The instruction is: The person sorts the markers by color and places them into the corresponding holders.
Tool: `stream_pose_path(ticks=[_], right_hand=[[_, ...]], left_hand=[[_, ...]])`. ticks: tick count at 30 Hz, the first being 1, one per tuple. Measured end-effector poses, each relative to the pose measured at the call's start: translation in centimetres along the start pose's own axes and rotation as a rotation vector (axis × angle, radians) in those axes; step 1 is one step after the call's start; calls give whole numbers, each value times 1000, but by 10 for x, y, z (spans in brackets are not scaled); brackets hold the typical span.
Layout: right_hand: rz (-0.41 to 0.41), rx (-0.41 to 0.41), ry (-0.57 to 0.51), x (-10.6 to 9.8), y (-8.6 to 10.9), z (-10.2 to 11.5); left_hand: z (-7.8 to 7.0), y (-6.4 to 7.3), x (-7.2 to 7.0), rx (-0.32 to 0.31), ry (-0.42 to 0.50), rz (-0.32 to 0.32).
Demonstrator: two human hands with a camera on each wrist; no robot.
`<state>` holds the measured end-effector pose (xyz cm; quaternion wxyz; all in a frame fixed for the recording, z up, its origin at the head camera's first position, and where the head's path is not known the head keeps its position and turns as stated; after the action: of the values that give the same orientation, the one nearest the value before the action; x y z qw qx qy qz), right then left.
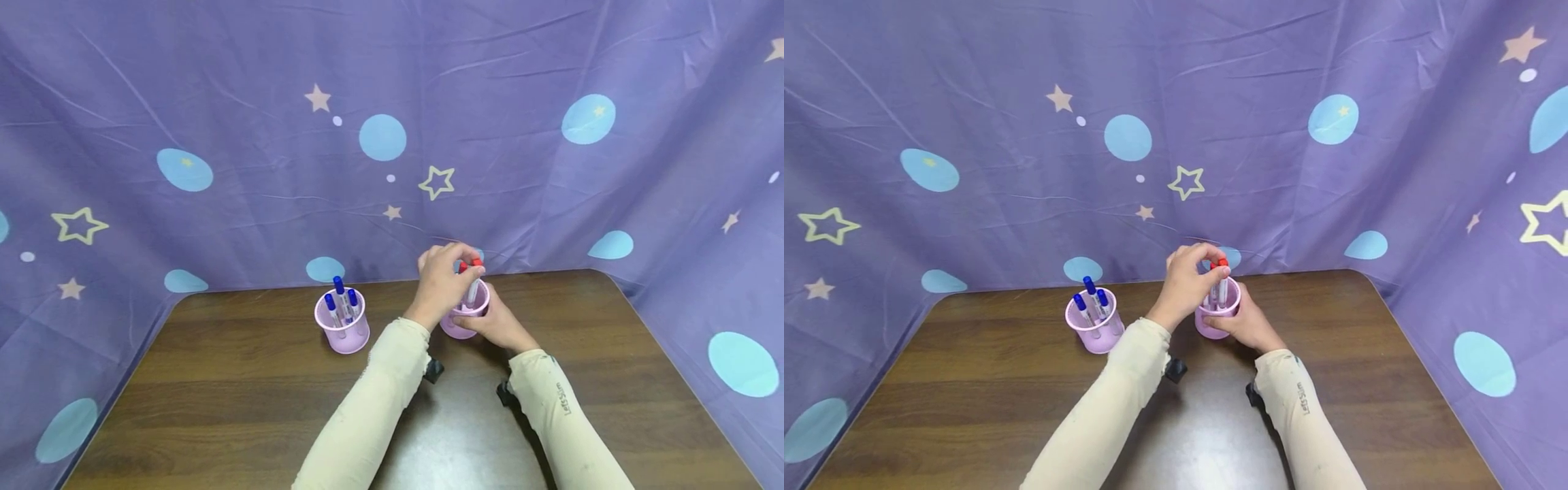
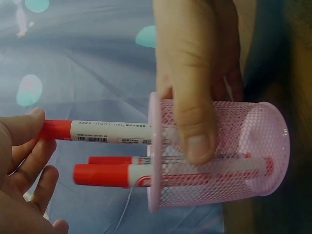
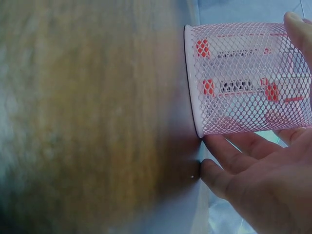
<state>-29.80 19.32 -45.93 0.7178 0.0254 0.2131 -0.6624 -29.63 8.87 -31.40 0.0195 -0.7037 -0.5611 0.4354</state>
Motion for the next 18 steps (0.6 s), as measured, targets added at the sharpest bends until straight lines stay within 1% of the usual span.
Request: stream_pose_path(ticks=[6,12,15,18], right_hand=[[7,-5,-25,1,-1,2],[11,-18,-3,1,0,8],[12,-29,7,1,3,21],[18,-22,13,-1,7,33]], left_hand=[[3,2,8,4,-38,-1],[6,5,16,3,-67,18],[7,6,18,9,-97,19],[8,6,20,15,-120,13]])
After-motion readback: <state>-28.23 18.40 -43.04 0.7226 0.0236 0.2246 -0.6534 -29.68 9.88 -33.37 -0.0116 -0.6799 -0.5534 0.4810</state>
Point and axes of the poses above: each hand's wrist, its own y-axis away from the middle knuckle, its own x-axis out of the palm, z = x × y, the point moved 10 cm from there along -y, towards the middle knuckle, and after that the axes turned 2 degrees about y, right-handed, at the moved point
